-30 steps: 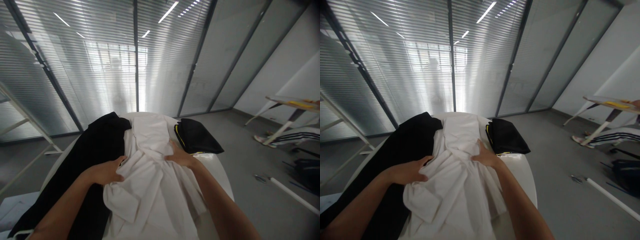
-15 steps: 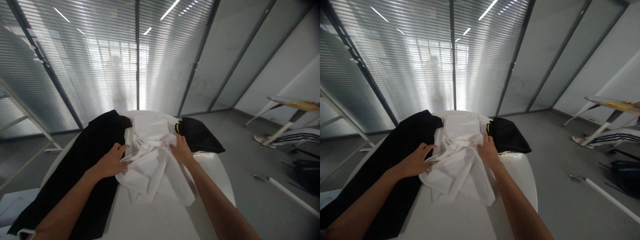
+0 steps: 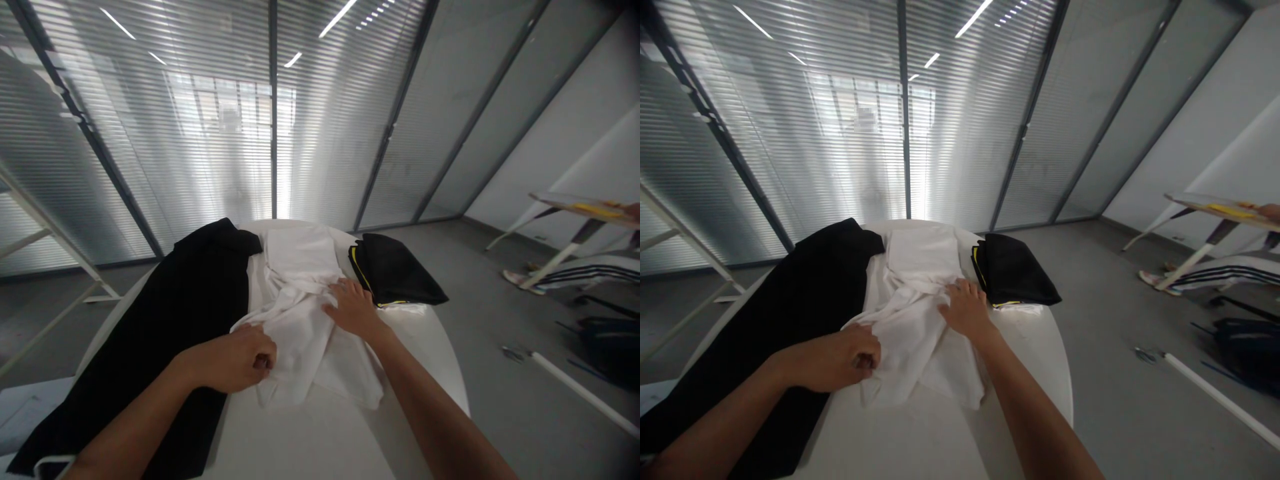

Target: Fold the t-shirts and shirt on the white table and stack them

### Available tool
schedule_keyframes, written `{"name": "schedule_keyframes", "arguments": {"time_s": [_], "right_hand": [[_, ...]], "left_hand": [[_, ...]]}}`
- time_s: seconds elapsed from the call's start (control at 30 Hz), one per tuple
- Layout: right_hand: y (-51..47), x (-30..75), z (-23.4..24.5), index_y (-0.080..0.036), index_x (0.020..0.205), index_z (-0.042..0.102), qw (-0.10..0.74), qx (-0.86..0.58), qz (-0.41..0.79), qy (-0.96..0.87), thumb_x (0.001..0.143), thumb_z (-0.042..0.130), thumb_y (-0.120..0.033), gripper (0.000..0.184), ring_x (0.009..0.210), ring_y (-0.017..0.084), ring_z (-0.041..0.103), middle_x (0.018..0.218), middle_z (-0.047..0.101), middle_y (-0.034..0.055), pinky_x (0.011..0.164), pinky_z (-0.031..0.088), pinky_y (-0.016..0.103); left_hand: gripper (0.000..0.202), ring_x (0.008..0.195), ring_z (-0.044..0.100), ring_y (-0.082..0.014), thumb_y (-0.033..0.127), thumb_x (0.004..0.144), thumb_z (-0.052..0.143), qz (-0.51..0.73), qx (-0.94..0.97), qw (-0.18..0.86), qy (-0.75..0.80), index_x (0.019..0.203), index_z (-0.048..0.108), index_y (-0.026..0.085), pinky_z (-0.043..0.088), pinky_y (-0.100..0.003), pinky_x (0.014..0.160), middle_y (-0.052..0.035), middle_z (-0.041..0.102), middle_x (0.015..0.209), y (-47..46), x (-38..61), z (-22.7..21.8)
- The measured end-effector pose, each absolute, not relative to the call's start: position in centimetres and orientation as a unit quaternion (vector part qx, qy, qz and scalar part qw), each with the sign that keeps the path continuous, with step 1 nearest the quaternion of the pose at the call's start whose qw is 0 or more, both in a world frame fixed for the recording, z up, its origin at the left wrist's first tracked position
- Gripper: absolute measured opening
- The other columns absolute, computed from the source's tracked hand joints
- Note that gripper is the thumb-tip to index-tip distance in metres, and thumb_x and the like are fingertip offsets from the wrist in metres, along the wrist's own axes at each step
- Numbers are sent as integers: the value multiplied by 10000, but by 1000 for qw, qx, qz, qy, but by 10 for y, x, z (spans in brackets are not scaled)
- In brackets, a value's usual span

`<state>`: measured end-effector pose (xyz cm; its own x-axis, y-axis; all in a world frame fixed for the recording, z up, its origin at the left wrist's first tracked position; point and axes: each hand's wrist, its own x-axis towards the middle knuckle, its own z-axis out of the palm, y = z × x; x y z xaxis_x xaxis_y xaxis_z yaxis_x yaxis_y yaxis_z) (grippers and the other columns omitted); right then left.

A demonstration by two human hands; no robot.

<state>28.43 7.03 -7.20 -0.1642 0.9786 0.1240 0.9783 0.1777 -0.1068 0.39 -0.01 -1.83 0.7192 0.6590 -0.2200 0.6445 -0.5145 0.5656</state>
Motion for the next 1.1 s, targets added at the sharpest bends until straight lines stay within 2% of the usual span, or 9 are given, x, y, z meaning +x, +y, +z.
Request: {"name": "schedule_keyframes", "arguments": {"time_s": [0.17, 0.3, 0.4, 0.47, 0.53, 0.6, 0.77, 0.93, 1.1], "right_hand": [[71, 285, -69, -214, 1261, 573, 76, -647, 12, -758, 841, 590, -487, 501, 1272, 345, 391, 1411, 450, 151, 998, 306, 494], [70, 284, -65, -204, 1140, 614, 76, -639, -23, -765, 836, 618, -436, 382, 1189, 331, 465, 1258, 547, 152, 962, 332, 458], [69, 284, -60, -191, 1069, 619, 58, -628, -44, -775, 853, 593, -355, 272, 1101, 319, 532, 1119, 608, 139, 920, 353, 437], [66, 284, -55, -187, 1043, 617, 47, -616, -25, -786, 861, 566, -307, 223, 1043, 301, 571, 1072, 632, 127, 881, 375, 404], [63, 282, -49, -191, 1032, 612, 47, -604, 19, -795, 861, 547, -280, 204, 990, 274, 599, 1052, 650, 116, 828, 392, 359], [58, 280, -43, -200, 1013, 612, 52, -588, 70, -804, 858, 538, -276, 187, 952, 249, 611, 1030, 666, 99, 784, 394, 323], [47, 273, -28, -214, 912, 596, 80, -543, 160, -820, 836, 555, -303, 123, 873, 215, 598, 937, 669, 54, 721, 366, 287], [46, 271, -23, -211, 799, 565, 137, -488, 311, -804, 829, 574, -361, 153, 736, 169, 541, 782, 602, -2, 647, 351, 267], [49, 275, -29, -207, 850, 611, 154, -488, 391, -765, 818, 589, -376, 174, 752, 167, 541, 803, 612, -3, 664, 370, 270]], "left_hand": [[65, 637, 522, -165, 249, 650, 573, -19, 777, 509, 369, 639, 621, 205, 415, -286, 614, -12, 602, 675, 5, -46, 9], [247, 448, 412, -144, 424, 668, 574, -65, 688, 626, 361, 562, 596, 203, 311, -292, 470, -20, 509, 489, 15, -75, 9], [392, 448, 414, -151, 561, 775, 450, 43, 704, 532, 469, 702, 617, 214, 347, -285, 482, 5, 468, 502, 27, -63, -10], [430, 560, 502, -167, 552, 860, 362, 122, 732, 348, 573, 719, 582, 212, 384, -283, 560, -16, 536, 616, 37, -45, -28], [404, 695, 574, -204, 534, 878, 370, 121, 722, 195, 653, 746, 573, 211, 402, -306, 646, -55, 610, 754, 44, -27, -46], [379, 792, 604, -228, 520, 889, 379, 109, 718, 140, 673, 804, 583, 213, 401, -317, 686, -82, 639, 883, 46, -15, -59], [411, 801, 609, -233, 554, 885, 400, 113, 767, 183, 605, 775, 618, 224, 380, -310, 667, -81, 657, 871, 42, -10, -68], [347, 675, 583, -192, 478, 852, 457, 152, 750, 270, 584, 702, 605, 203, 368, -283, 616, -41, 634, 728, 47, -23, -60], [305, 491, 494, -138, 432, 815, 441, 183, 652, 407, 613, 642, 518, 193, 307, -243, 482, 13, 542, 536, 51, -54, -41]]}}
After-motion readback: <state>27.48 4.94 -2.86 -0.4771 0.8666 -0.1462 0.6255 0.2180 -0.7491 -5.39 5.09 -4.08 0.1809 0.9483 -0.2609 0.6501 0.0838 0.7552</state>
